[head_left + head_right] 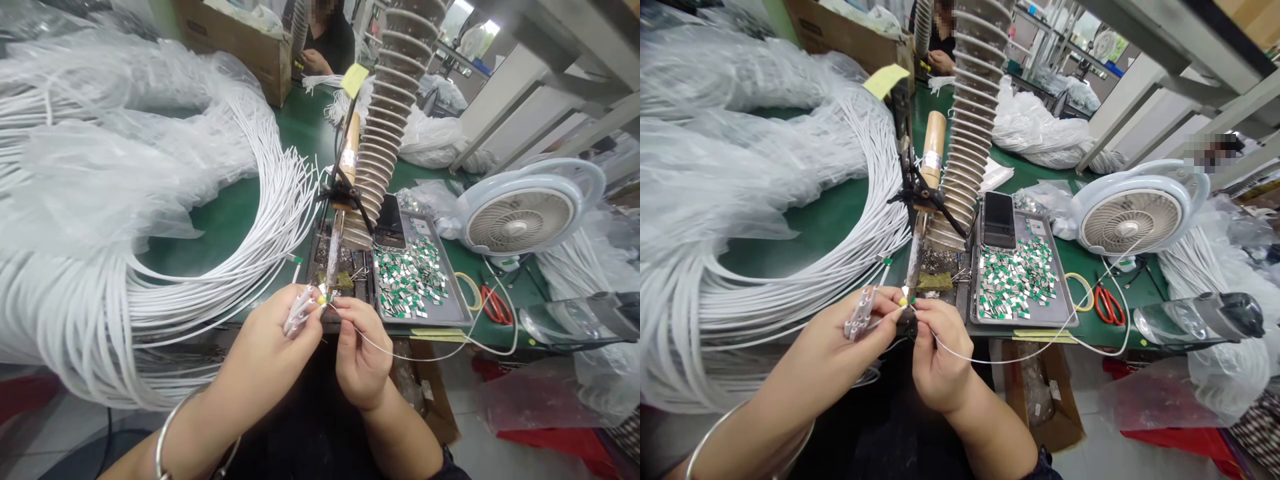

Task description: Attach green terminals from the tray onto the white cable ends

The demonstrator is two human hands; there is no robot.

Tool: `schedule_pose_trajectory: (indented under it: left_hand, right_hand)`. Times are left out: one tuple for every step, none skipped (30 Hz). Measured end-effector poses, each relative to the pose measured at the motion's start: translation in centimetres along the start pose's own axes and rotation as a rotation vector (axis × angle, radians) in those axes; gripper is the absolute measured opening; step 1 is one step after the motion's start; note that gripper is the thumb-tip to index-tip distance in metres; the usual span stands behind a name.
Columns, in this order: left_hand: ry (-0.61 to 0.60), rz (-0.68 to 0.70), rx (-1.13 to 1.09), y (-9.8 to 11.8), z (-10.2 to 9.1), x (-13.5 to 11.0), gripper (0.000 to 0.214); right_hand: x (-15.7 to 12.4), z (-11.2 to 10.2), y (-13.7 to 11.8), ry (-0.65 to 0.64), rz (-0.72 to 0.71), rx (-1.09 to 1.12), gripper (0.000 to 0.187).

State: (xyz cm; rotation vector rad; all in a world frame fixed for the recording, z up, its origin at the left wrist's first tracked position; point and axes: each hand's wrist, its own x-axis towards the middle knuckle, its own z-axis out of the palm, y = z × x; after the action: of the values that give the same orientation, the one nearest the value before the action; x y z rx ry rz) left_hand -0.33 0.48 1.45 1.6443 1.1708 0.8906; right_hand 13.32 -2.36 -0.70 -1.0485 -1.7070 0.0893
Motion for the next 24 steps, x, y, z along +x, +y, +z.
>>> schedule_pose_trajectory:
  left_hand:
    - [0.004, 0.005, -0.003, 0.0, -0.01, -0.03, 0.019]
    - [0.006, 0.014, -0.005, 0.01, -0.01, -0.04, 0.019]
    - [0.011, 0.025, -0.004, 0.04, -0.01, -0.03, 0.019]
    - [0.014, 0.032, -0.002, 0.09, 0.01, 0.01, 0.019]
    - [0.013, 0.037, -0.001, 0.14, 0.02, 0.05, 0.019]
    - [0.011, 0.044, 0.001, 0.2, 0.03, 0.09, 0.019]
    - [0.01, 0.044, 0.005, 0.25, 0.04, 0.12, 0.019]
    - [0.005, 0.048, 0.008, 0.28, 0.04, 0.13, 0.019]
    - [0.005, 0.05, 0.012, 0.3, 0.05, 0.12, 0.019]
    - [0.006, 0.055, 0.015, 0.3, 0.06, 0.08, 0.019]
    - [0.01, 0.06, 0.017, 0.27, 0.07, 0.03, 0.019]
    - [0.011, 0.062, 0.017, 0.22, 0.09, -0.04, 0.019]
    - [0.008, 0.062, 0.016, 0.16, 0.12, -0.1, 0.019]
    - [0.008, 0.06, 0.013, 0.09, 0.14, -0.17, 0.019]
    - [0.006, 0.052, 0.01, 0.02, 0.17, -0.22, 0.019]
    - [0.002, 0.047, 0.005, -0.05, 0.18, -0.24, 0.019]
    - [0.001, 0.039, 0.003, -0.11, 0.19, -0.24, 0.018]
    - [0.001, 0.034, 0.004, -0.14, 0.2, -0.22, 0.018]
    - [0.002, 0.03, 0.004, -0.17, 0.21, -0.17, 0.018]
    - [0.002, 0.028, 0.003, -0.17, 0.21, -0.1, 0.019]
    - [0.0, 0.021, 0.004, -0.17, 0.23, -0.02, 0.019]
    - [0.0, 0.022, 0.0, -0.15, 0.24, 0.06, 0.018]
    - [-0.002, 0.022, -0.007, -0.13, 0.27, 0.12, 0.018]
    - [-0.003, 0.025, -0.013, -0.11, 0.29, 0.16, 0.018]
  right_hand:
    - [-0.01, 0.0, -0.03, 0.001, -0.001, 0.003, 0.028]
    - [-0.03, 0.01, -0.07, 0.0, 0.0, 0.006, 0.028]
    - [-0.04, 0.02, -0.11, 0.001, -0.002, 0.006, 0.028]
    - [-0.04, 0.03, -0.16, 0.001, -0.003, 0.008, 0.028]
    - [-0.03, 0.04, -0.21, 0.001, -0.003, 0.01, 0.028]
    - [0.0, 0.05, -0.25, 0.003, -0.002, 0.013, 0.028]
    - [0.03, 0.05, -0.29, 0.004, -0.003, 0.014, 0.028]
    - [0.05, 0.04, -0.31, 0.004, -0.003, 0.014, 0.028]
    - [0.07, 0.03, -0.33, 0.006, -0.004, 0.012, 0.028]
    - [0.08, 0.0, -0.33, 0.006, -0.003, 0.012, 0.027]
    - [0.08, -0.03, -0.32, 0.008, -0.003, 0.012, 0.027]
    - [0.06, -0.06, -0.3, 0.007, 0.0, 0.013, 0.027]
    - [0.04, -0.08, -0.28, 0.007, 0.002, 0.017, 0.027]
    - [0.0, -0.09, -0.24, 0.005, 0.004, 0.021, 0.027]
    - [-0.03, -0.09, -0.21, 0.002, 0.006, 0.023, 0.027]
    - [-0.07, -0.07, -0.18, 0.002, 0.008, 0.026, 0.027]
    - [-0.1, -0.03, -0.15, 0.002, 0.012, 0.026, 0.027]
    - [-0.13, 0.02, -0.14, 0.003, 0.013, 0.024, 0.027]
    - [-0.15, 0.07, -0.12, 0.005, 0.013, 0.021, 0.027]
    - [-0.16, 0.11, -0.11, 0.005, 0.013, 0.018, 0.027]
    - [-0.15, 0.15, -0.1, 0.005, 0.01, 0.014, 0.027]
    - [-0.14, 0.16, -0.08, 0.004, 0.005, 0.009, 0.027]
    - [-0.11, 0.16, -0.05, 0.006, 0.002, 0.006, 0.027]
    - [-0.07, 0.15, -0.02, 0.008, -0.002, 0.005, 0.027]
